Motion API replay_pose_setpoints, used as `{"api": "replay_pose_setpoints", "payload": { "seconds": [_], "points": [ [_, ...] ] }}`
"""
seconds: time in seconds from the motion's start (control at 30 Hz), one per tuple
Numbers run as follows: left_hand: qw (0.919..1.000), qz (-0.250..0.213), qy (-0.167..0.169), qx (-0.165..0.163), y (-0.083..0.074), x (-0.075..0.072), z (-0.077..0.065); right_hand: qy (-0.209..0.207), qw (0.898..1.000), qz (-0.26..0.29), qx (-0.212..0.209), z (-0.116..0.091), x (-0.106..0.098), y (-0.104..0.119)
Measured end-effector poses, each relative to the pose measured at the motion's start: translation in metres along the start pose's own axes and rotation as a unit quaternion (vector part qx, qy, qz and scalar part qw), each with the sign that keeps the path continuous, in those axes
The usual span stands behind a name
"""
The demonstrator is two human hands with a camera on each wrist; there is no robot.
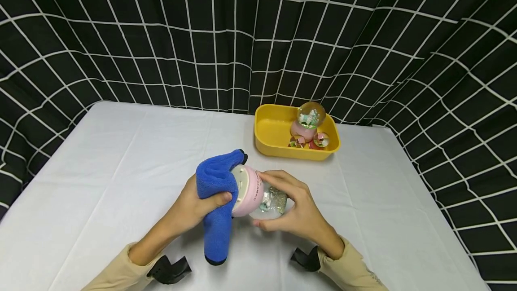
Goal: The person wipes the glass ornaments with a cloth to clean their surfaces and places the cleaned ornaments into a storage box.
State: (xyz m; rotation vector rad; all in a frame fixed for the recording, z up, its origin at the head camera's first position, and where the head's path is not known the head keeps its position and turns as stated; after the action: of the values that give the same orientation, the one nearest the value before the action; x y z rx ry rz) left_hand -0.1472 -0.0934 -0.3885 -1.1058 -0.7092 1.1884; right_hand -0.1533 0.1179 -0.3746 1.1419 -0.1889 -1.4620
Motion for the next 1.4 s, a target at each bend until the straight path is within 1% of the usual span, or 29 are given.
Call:
{"api": "replay_pose_setpoints", "payload": {
  "seconds": [0.1, 0.17, 0.23, 0.3, 0.37, 0.43, 0.5, 0.53, 0.6, 0.63, 0.67, 0.7, 0.73, 0.77, 0.8, 0.83, 0.93, 1.0, 1.1, 1.2, 1.23, 1.3, 1.37, 1.4],
  "points": [
    [0.998, 0.034, -0.052, -0.01, 0.001, -0.004, -0.001, 0.006, 1.0, 0.002, -0.015, 0.0, -0.001, 0.002],
    [0.9946, 0.055, -0.085, -0.023, 0.0, -0.006, -0.002, 0.012, 1.0, 0.003, -0.027, -0.001, -0.001, 0.002],
    [0.9906, 0.076, -0.11, -0.031, 0.0, -0.009, -0.002, 0.018, 0.999, 0.003, -0.036, -0.001, -0.002, 0.003],
    [0.9881, 0.088, -0.122, -0.033, -0.002, -0.01, -0.002, 0.021, 0.999, 0.001, -0.043, -0.001, -0.002, 0.003],
    [0.9886, 0.085, -0.122, -0.025, -0.004, -0.013, -0.002, 0.021, 0.999, 0.005, -0.046, -0.001, -0.003, 0.004],
    [0.9918, 0.074, -0.104, -0.007, -0.007, -0.015, -0.002, 0.018, 0.999, 0.009, -0.049, 0.0, -0.003, 0.004],
    [0.9959, 0.052, -0.072, 0.018, -0.01, -0.016, -0.003, 0.014, 0.998, 0.014, -0.052, 0.0, -0.002, 0.005],
    [0.9971, 0.046, -0.05, 0.033, -0.012, -0.016, -0.003, 0.013, 0.998, 0.017, -0.053, 0.0, -0.002, 0.005],
    [0.9979, 0.036, 0.005, 0.054, -0.017, -0.013, -0.004, 0.008, 0.998, 0.02, -0.055, 0.0, -0.001, 0.006],
    [0.9969, 0.037, 0.032, 0.061, -0.019, -0.011, -0.004, 0.007, 0.998, 0.021, -0.054, 0.0, -0.001, 0.006],
    [0.9959, 0.039, 0.055, 0.06, -0.02, -0.008, -0.004, 0.006, 0.998, 0.022, -0.053, 0.0, -0.001, 0.006],
    [0.9947, 0.046, 0.071, 0.058, -0.021, -0.005, -0.004, 0.006, 0.998, 0.024, -0.052, 0.001, 0.0, 0.006],
    [0.9936, 0.053, 0.082, 0.058, -0.021, -0.002, -0.004, 0.008, 0.998, 0.026, -0.05, 0.0, 0.0, 0.005],
    [0.9936, 0.054, 0.084, 0.053, -0.021, 0.001, -0.003, 0.01, 0.998, 0.029, -0.048, 0.0, 0.001, 0.005],
    [0.9944, 0.055, 0.076, 0.049, -0.02, 0.002, -0.003, 0.012, 0.998, 0.031, -0.047, 0.0, 0.001, 0.005],
    [0.9954, 0.061, 0.059, 0.046, -0.02, 0.003, -0.003, 0.016, 0.998, 0.032, -0.045, 0.0, 0.002, 0.005],
    [0.9975, 0.059, -0.008, 0.038, -0.017, 0.001, -0.003, 0.024, 0.998, 0.035, -0.042, -0.001, 0.003, 0.006],
    [0.9965, 0.061, -0.05, 0.028, -0.015, -0.001, -0.004, 0.028, 0.998, 0.034, -0.045, -0.001, 0.003, 0.007],
    [0.9932, 0.07, -0.091, 0.019, -0.013, -0.005, -0.005, 0.034, 0.998, 0.03, -0.053, -0.002, 0.004, 0.008],
    [0.9889, 0.086, -0.119, 0.024, -0.012, -0.007, -0.005, 0.039, 0.997, 0.03, -0.057, -0.001, 0.003, 0.009],
    [0.9879, 0.088, -0.125, 0.027, -0.012, -0.008, -0.005, 0.041, 0.997, 0.031, -0.057, -0.001, 0.003, 0.009],
    [0.9867, 0.087, -0.135, 0.022, -0.012, -0.01, -0.005, 0.044, 0.997, 0.034, -0.055, -0.001, 0.003, 0.009],
    [0.9879, 0.082, -0.131, 0.015, -0.012, -0.013, -0.006, 0.046, 0.997, 0.034, -0.053, 0.0, 0.004, 0.01],
    [0.9895, 0.077, -0.121, 0.016, -0.013, -0.014, -0.006, 0.046, 0.997, 0.034, -0.052, 0.0, 0.004, 0.01]
  ]
}}
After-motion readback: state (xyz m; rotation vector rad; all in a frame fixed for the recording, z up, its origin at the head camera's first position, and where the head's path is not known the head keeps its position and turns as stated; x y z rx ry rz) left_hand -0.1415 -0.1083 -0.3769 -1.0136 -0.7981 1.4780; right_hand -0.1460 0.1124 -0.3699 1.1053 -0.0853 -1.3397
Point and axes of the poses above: each hand's wrist, its own z-axis towards the middle knuckle, its own x-axis out of the palm, y = z × x, the point moved 5 cm from there along z, towards the middle knuckle, and after that the axes turned 2 degrees about -y, right-handed, at the moved point
